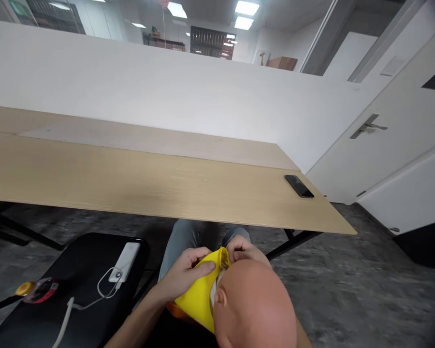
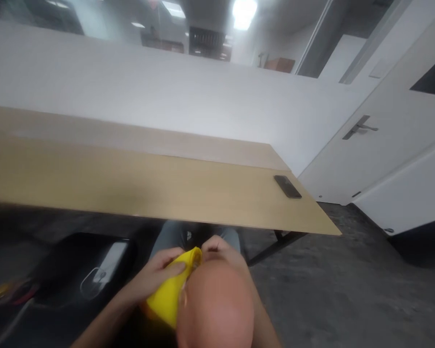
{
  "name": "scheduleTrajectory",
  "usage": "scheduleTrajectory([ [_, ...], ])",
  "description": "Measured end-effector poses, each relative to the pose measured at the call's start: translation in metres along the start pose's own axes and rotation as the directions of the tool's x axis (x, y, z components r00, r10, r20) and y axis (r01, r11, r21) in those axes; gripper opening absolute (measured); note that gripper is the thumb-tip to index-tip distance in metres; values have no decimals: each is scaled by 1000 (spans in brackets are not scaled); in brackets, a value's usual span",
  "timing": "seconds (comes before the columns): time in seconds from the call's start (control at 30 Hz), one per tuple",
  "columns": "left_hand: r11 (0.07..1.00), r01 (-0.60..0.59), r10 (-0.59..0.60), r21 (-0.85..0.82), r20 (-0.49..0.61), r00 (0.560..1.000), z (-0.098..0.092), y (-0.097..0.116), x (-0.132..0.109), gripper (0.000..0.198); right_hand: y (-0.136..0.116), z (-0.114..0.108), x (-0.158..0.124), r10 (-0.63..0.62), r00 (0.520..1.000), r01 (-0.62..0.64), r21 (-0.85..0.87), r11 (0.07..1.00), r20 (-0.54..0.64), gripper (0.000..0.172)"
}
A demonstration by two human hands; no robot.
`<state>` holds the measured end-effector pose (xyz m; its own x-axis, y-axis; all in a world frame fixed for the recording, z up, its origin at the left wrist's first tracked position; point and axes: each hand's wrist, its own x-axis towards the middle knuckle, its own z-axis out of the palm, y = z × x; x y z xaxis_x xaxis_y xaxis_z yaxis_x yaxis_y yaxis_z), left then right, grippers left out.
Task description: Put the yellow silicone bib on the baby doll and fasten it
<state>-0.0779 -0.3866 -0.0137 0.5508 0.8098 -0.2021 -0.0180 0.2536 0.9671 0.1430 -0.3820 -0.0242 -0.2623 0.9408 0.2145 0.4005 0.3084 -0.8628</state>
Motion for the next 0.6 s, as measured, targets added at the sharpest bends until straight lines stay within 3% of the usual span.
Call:
scheduleTrajectory([
  [0.03, 1000, -13, 13, 23, -11, 1000, -1, -1, 1, 25, 1, 1, 5, 51, 991, -66, 123, 990, 122, 32],
  [0.1, 995, -54, 57, 82, -34, 998, -2, -2, 2, 17, 4, 3, 16, 99, 909, -270, 390, 880, 405, 35],
  [0.17, 987, -84, 92, 139, -56, 994, -1, -3, 2, 13, 9, 5, 26, 80, 829, -411, 505, 759, 554, 37],
  [0.33, 952, -116, 143, 284, -77, 987, 5, 2, 1, 13, 20, 10, 33, 134, 824, -397, 394, 829, 550, 45],
  [0.47, 921, -163, 197, 355, -63, 978, 9, 0, 2, 12, 19, 11, 26, 165, 848, -336, 270, 902, 504, 42],
  [0.6, 944, -163, 175, 288, -18, 984, 8, -4, 2, 10, 18, 12, 15, 163, 850, -378, 366, 850, 500, 40],
])
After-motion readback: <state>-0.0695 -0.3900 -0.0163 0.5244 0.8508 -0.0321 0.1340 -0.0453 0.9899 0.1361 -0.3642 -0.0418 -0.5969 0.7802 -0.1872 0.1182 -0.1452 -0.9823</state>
